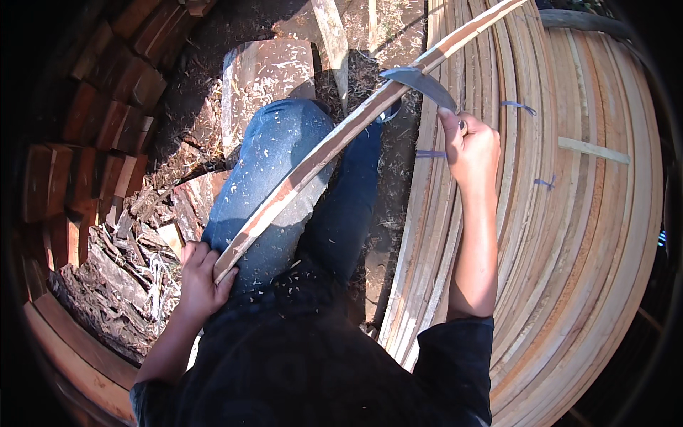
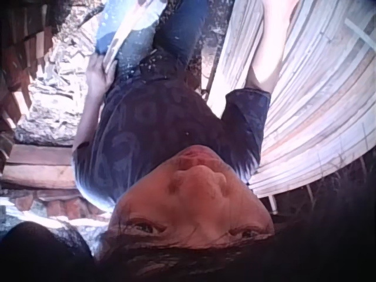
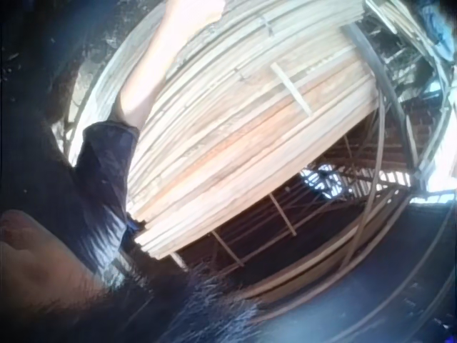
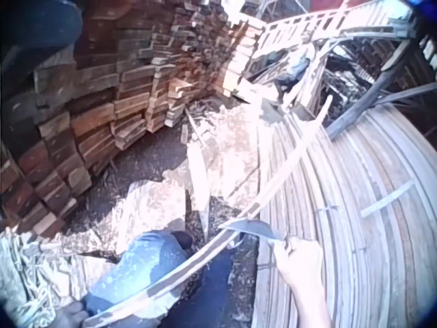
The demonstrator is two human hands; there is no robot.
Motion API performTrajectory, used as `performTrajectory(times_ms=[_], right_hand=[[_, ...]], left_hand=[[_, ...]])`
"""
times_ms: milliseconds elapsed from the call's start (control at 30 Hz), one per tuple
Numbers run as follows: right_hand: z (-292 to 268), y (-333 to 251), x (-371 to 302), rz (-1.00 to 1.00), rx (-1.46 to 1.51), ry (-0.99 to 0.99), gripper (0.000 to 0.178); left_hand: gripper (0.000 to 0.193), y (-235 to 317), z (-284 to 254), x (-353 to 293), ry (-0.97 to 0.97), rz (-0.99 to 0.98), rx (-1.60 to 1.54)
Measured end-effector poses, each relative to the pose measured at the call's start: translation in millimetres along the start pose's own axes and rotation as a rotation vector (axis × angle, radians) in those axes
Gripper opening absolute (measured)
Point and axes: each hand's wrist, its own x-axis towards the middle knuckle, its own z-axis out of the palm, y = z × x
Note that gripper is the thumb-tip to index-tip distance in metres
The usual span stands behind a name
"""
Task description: The person sits on the ground and uses a curved knife to shave a long, thin piece of wood held between their legs. They repeatedly scrape the blade along the wood to remove thin strips.
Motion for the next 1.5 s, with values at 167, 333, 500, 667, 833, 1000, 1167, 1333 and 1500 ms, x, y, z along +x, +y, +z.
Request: performTrajectory(times_ms=[167, 333, 500, 667, 833, 1000, 1167, 1333, 1500], right_hand=[[-19.1, 175.1, 17.0, 0.800, 0.308, 0.157, 0.070], [-3.6, 169.1, -61.9, 0.645, 0.374, 0.145, 0.065], [65.9, 46.7, -146.8, 0.777, 0.890, -0.074, 0.058], [101.8, -74.6, -193.0, 0.949, 1.304, -0.310, 0.049], [59.1, -55.0, -138.1, 0.443, 1.011, -0.103, 0.047], [4.5, -64.0, -82.9, 0.207, 0.454, -0.203, 0.047], [7.1, -46.0, -69.8, 0.056, 0.215, -0.047, 0.046], [17.2, -12.5, -35.8, 0.215, 0.259, -0.019, 0.051], [-15.6, 106.9, -5.4, 0.684, 0.309, 0.263, 0.069]], left_hand=[[0.023, -7.2, 2.7, -3.6, -0.023, 0.030, 0.013], [0.024, -7.6, 1.4, 0.2, 0.005, 0.035, -0.069], [0.025, -10.8, -9.0, 8.0, -0.105, 0.080, -0.155], [0.023, -11.0, -11.2, 14.1, -0.178, 0.072, -0.194], [0.022, -12.0, -13.4, 14.2, -0.180, 0.074, -0.212], [0.021, -13.1, -12.3, 12.9, -0.182, 0.095, -0.209], [0.023, -6.7, -11.9, 11.1, -0.133, 0.082, -0.133], [0.025, -11.0, -11.3, 6.9, -0.118, 0.076, -0.094], [0.025, -14.8, -8.0, 3.0, -0.078, 0.093, -0.102]])
